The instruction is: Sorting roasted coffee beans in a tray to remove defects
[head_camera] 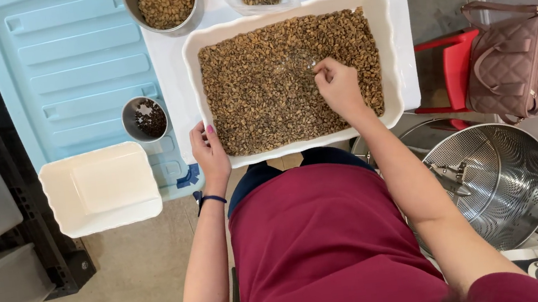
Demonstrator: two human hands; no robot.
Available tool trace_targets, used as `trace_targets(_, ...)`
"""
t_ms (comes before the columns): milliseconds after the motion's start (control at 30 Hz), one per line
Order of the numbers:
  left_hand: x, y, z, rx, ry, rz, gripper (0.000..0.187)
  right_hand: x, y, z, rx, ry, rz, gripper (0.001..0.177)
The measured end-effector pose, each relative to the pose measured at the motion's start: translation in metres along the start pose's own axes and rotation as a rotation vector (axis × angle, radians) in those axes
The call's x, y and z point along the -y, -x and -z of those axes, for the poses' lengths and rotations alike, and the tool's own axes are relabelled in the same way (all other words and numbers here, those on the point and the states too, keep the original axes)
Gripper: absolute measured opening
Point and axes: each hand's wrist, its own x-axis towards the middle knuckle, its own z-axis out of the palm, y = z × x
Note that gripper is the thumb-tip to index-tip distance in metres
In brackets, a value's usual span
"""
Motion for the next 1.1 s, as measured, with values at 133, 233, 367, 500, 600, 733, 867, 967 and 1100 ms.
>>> trace_targets(133, -0.004, 0.001, 0.0, -0.009, -0.013, -0.011, 0.031, -0.014, -0.015, 0.01, -0.056, 0.065, 0.042, 0.016)
trace_targets(233, -0.002, 0.001, 0.0, -0.013, -0.009, -0.003, 0.031, -0.018, -0.026, 0.012, -0.07, 0.071, 0.043, 0.016)
trace_targets(367, -0.002, 0.001, -0.001, -0.017, -0.009, 0.001, 0.031, -0.036, -0.044, 0.004, -0.013, 0.22, 0.079, 0.016)
trace_targets(500, 0.0, 0.001, -0.001, -0.021, -0.007, 0.005, 0.031, -0.041, -0.05, 0.0, 0.017, 0.347, 0.095, 0.016)
trace_targets(600, -0.003, 0.002, -0.001, -0.017, -0.004, 0.015, 0.032, -0.062, -0.061, -0.008, 0.06, 0.386, 0.033, 0.018)
trace_targets(733, 0.0, 0.001, -0.002, -0.019, -0.004, 0.01, 0.032, -0.078, -0.062, -0.013, 0.108, 0.59, 0.162, 0.017)
trace_targets(867, 0.004, 0.001, -0.002, -0.023, -0.018, 0.004, 0.031, -0.06, -0.057, -0.008, 0.131, 0.725, 0.236, 0.013)
trace_targets(967, 0.004, 0.001, -0.003, -0.027, -0.016, 0.005, 0.031, -0.046, -0.054, -0.002, 0.117, 0.517, 0.161, 0.016)
trace_targets(1100, 0.002, 0.002, -0.002, -0.029, 0.011, 0.007, 0.032, -0.02, -0.042, 0.009, 0.101, 0.008, -0.048, 0.016)
